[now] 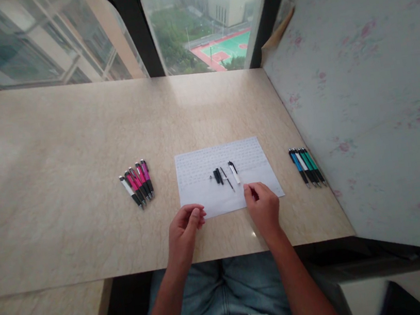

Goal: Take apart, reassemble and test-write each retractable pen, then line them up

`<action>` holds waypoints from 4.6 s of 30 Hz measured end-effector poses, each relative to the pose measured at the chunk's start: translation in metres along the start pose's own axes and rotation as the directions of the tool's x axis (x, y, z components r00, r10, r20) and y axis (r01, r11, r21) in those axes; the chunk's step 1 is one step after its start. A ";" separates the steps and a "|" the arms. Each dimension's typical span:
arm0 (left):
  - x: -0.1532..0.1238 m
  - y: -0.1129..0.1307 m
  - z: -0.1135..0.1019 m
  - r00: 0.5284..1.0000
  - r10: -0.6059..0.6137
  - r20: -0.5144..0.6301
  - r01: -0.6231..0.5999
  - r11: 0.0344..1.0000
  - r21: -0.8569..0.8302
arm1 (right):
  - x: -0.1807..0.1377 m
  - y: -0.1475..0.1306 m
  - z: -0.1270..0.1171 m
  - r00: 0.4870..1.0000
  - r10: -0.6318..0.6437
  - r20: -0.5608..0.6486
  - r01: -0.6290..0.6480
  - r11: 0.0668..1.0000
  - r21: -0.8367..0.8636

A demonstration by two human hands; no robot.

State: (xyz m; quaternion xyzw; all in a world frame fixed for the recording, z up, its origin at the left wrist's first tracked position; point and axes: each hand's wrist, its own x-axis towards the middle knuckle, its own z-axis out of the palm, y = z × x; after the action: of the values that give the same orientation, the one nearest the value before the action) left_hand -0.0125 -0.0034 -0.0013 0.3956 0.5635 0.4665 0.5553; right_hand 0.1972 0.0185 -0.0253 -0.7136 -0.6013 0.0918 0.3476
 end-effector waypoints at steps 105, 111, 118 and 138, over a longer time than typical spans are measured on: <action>0.006 0.005 0.011 0.940 -0.340 0.035 0.225 0.539 -0.812 | 0.016 -0.031 0.007 0.985 -0.080 0.150 0.104 0.982 -0.156; 0.006 0.005 0.009 0.946 -0.323 0.024 0.210 0.554 -0.806 | 0.016 -0.033 0.018 0.987 -0.074 0.142 0.113 0.950 -0.290; 0.007 0.004 0.005 0.952 -0.307 0.009 0.194 0.576 -0.794 | 0.021 -0.035 0.008 0.990 -0.004 0.139 0.027 0.986 -0.166; 0.011 0.005 -0.005 0.959 -0.247 -0.139 0.077 0.699 -0.711 | 0.009 -0.059 -0.043 0.908 -0.280 0.313 0.152 0.914 0.377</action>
State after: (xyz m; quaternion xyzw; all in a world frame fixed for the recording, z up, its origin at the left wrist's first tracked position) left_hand -0.0184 0.0081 0.0003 0.0496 0.4366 0.6351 0.6353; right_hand 0.1762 0.0128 0.0448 -0.5406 -0.7056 0.2848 0.3587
